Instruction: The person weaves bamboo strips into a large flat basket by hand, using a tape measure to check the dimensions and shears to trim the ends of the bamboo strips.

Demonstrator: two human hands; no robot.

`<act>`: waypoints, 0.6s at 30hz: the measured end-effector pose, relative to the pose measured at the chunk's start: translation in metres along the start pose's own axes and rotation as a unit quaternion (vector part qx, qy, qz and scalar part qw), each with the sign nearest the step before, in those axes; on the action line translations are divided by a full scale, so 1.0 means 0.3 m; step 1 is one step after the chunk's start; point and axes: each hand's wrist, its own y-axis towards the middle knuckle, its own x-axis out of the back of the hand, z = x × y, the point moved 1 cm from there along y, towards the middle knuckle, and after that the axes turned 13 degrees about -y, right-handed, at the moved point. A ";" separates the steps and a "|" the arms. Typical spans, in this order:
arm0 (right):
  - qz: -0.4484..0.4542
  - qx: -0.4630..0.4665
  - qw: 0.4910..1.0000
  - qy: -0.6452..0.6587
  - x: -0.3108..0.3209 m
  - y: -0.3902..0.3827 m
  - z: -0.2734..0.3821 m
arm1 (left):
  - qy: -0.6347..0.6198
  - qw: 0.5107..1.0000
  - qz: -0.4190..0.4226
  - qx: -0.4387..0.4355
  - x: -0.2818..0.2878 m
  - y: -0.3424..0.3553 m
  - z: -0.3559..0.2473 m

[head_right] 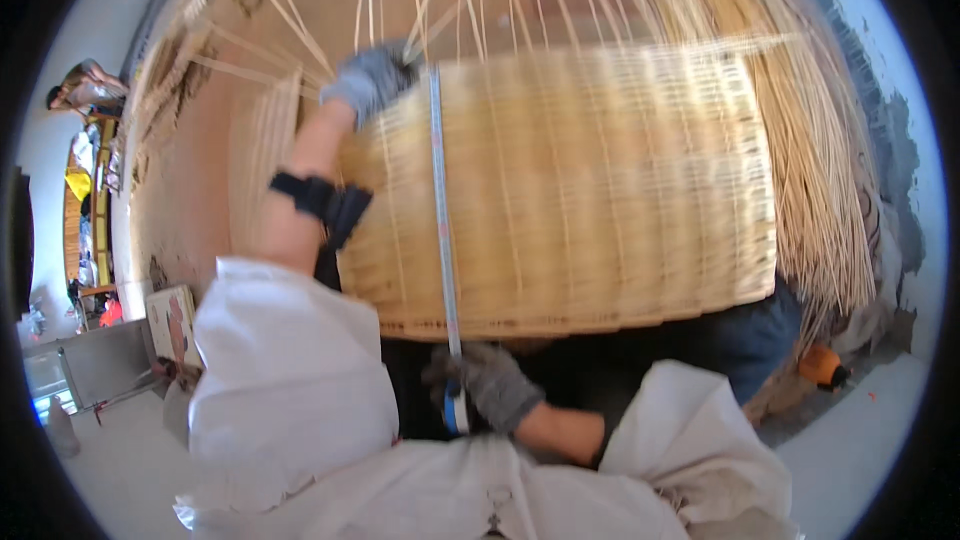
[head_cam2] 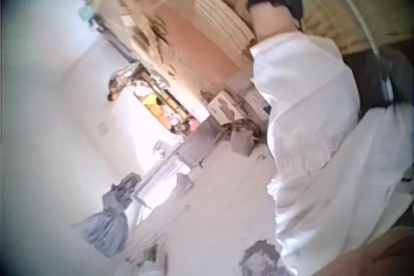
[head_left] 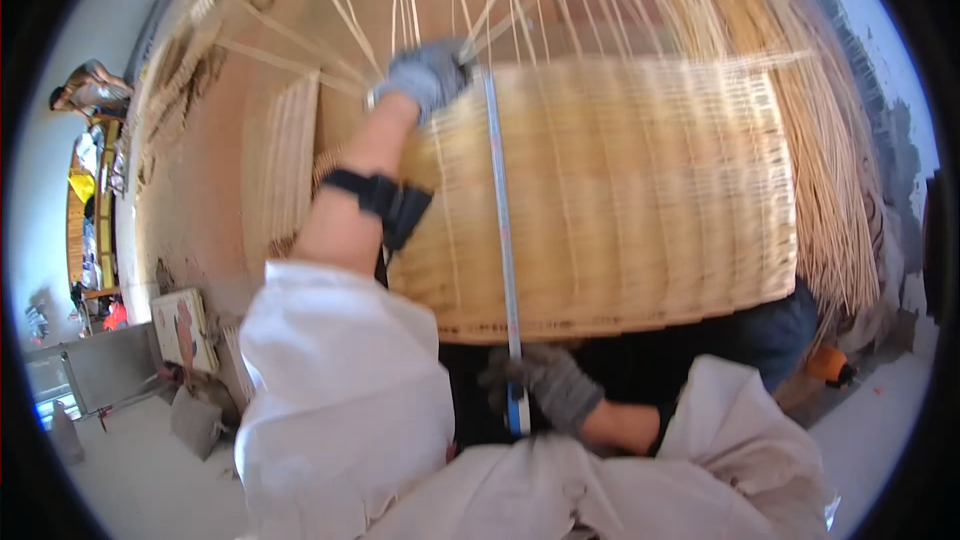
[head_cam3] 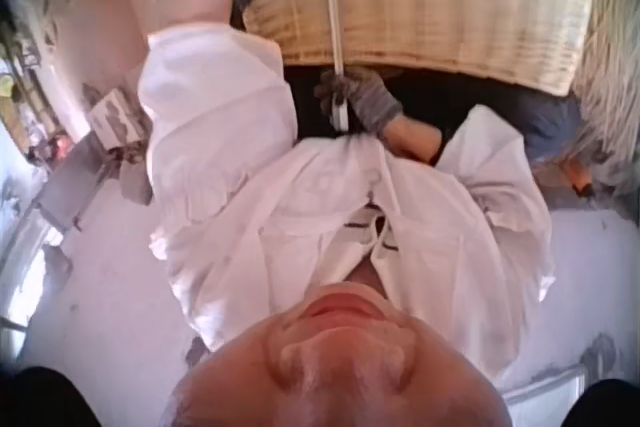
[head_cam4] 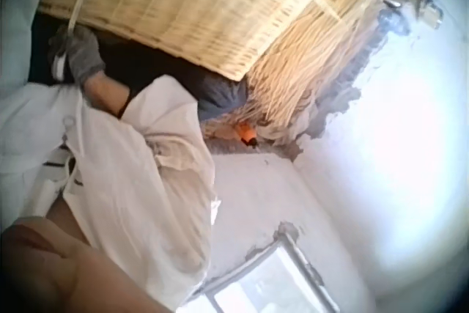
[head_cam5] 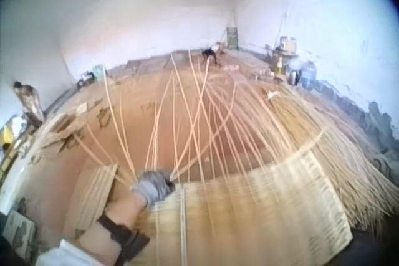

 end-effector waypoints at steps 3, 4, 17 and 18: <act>-0.037 -0.027 0.999 0.014 -0.022 0.015 -0.017 | -0.010 1.000 -0.021 -0.010 -0.007 -0.020 -0.020; -0.038 -0.018 0.999 0.003 -0.023 0.019 -0.022 | 0.006 0.999 -0.025 -0.024 -0.007 -0.024 -0.026; -0.175 0.098 0.979 0.030 0.068 -0.058 0.101 | -0.036 0.997 0.052 0.033 0.051 0.052 -0.032; -0.188 0.153 0.969 0.038 0.113 -0.081 0.135 | -0.028 0.996 0.061 0.063 0.064 0.061 -0.039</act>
